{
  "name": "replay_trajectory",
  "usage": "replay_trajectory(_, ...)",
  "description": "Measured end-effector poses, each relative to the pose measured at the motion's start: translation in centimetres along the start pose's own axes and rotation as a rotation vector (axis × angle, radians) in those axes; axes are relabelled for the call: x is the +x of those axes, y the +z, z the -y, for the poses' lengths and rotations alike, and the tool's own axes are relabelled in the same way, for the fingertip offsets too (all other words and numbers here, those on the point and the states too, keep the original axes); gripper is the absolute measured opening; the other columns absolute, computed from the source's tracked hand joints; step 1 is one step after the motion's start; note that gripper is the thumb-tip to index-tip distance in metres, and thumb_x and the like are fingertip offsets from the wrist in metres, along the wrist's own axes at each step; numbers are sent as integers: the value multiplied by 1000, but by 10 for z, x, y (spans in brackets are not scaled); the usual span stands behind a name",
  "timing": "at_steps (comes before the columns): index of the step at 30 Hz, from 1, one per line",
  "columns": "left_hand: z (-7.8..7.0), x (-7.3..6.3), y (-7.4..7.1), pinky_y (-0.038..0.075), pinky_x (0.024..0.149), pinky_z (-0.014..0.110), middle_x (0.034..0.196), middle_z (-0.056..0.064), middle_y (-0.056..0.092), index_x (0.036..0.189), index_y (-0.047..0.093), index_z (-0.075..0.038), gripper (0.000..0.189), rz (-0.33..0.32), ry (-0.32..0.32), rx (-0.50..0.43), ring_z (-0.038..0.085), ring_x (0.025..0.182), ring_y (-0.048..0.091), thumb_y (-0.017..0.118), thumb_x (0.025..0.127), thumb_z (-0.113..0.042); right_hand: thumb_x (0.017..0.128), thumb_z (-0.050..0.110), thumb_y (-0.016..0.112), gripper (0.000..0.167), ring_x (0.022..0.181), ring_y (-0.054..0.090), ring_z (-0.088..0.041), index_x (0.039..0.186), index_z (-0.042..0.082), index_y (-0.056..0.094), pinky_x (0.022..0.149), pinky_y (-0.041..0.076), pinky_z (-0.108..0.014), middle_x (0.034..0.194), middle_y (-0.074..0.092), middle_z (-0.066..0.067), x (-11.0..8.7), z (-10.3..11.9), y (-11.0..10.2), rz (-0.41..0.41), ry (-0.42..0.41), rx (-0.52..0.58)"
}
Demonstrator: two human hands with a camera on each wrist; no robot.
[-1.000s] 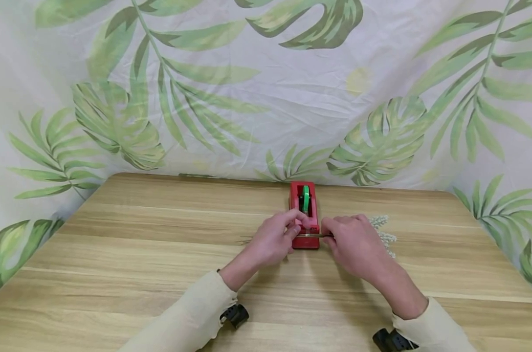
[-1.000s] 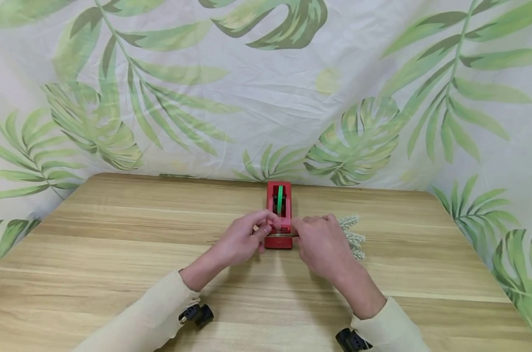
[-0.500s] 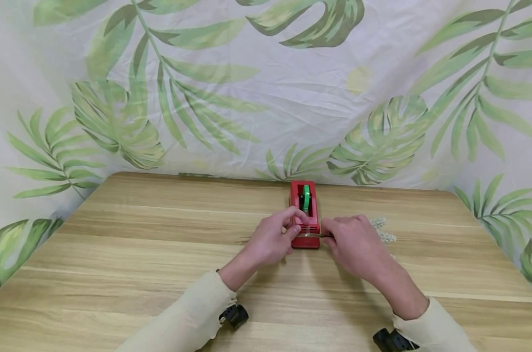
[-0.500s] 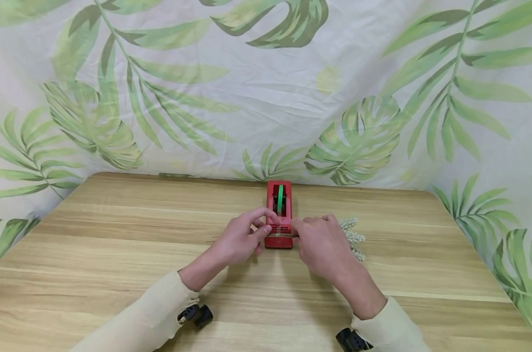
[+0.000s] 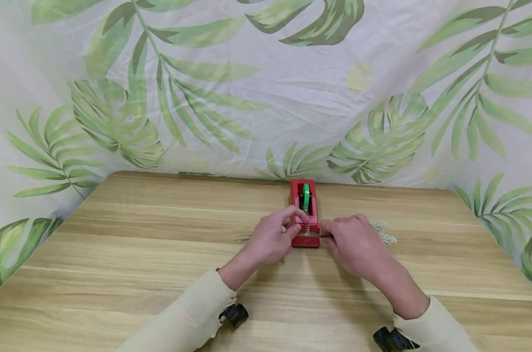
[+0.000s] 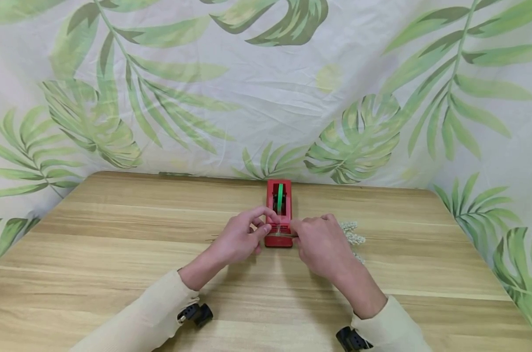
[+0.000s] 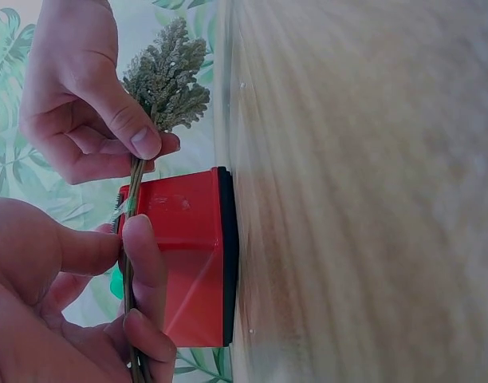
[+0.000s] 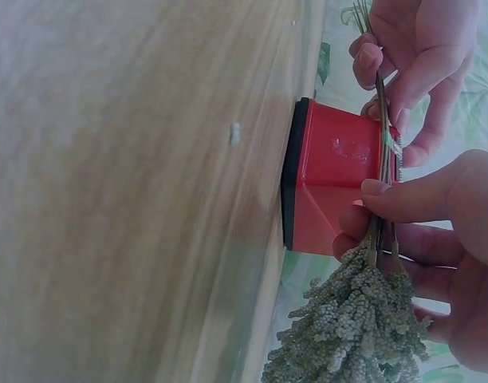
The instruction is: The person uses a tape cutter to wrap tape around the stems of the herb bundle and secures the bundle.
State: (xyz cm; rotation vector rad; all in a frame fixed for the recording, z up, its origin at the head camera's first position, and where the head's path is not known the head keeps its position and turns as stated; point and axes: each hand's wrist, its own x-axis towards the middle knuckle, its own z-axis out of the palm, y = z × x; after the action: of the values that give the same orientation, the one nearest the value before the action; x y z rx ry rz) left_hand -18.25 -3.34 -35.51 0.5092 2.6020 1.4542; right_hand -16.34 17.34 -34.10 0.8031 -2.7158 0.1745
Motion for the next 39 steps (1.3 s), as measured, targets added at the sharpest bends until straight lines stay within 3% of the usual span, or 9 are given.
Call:
replay_trajectory(14,0,2,0,42,63,29,87,10,70,115,70,-23,17,-26,6,49,15,65,51,63,106,-9,88,7,84,22,61,68,-15,79,17,66,72,55,-42,65,68,4,-1,1,-1,-9,-31,-18)
replay_trajectory(39,-1,1,0,43,65,30,88,8,71,115,71,-23,17,-37,-4,68,17,70,53,63,106,-11,88,8,84,19,57,65,-9,79,18,71,70,55,-40,64,69,6,-1,2,-4,12,-50,-45)
